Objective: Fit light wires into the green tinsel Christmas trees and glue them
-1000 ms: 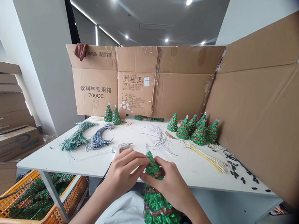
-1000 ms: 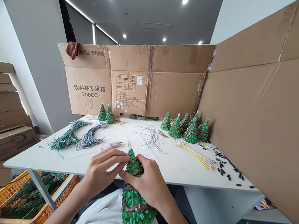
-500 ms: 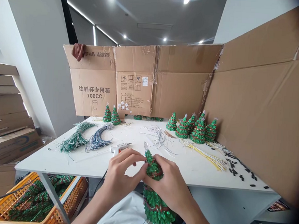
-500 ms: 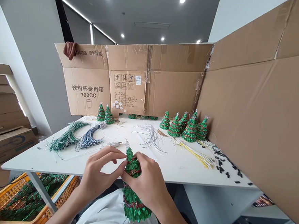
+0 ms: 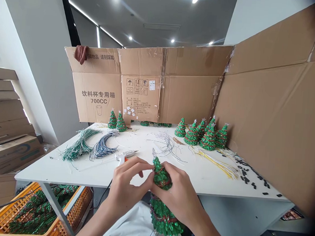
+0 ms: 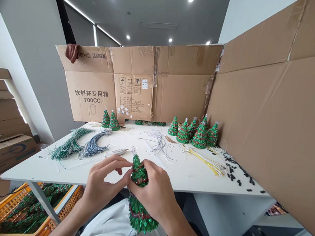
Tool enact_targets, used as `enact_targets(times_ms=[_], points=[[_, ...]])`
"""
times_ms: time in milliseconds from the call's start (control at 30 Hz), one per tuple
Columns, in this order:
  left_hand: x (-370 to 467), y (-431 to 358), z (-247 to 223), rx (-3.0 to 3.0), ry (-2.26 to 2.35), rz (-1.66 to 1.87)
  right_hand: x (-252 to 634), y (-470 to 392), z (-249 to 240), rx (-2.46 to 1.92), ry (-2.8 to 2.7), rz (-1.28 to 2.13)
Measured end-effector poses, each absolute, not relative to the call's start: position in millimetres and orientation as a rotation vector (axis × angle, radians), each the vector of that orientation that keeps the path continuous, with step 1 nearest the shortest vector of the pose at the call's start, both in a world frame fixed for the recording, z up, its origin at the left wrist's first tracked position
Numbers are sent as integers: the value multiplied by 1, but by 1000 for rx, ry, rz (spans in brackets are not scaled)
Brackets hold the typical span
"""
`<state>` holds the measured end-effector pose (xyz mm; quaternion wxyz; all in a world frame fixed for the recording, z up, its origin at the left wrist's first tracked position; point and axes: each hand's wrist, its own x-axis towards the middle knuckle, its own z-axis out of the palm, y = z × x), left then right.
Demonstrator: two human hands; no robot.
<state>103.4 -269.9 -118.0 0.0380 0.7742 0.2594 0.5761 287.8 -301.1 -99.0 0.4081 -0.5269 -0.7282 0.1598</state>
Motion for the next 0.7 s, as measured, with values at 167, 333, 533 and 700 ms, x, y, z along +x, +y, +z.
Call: enact_targets(times_ms=[167, 333, 533, 700], points=[[103, -268, -119, 2368, 745, 1753, 288, -301, -101, -1319, -1819, 380], [103, -267, -120, 2364, 744, 1709, 288, -300, -102, -1332, -1816, 374], [103, -270, -117, 2369, 794, 1712, 288, -300, -102, -1300, -1811, 377], [103, -272, -115, 2342, 851, 1655, 288, -300, -103, -1313, -1810, 354]])
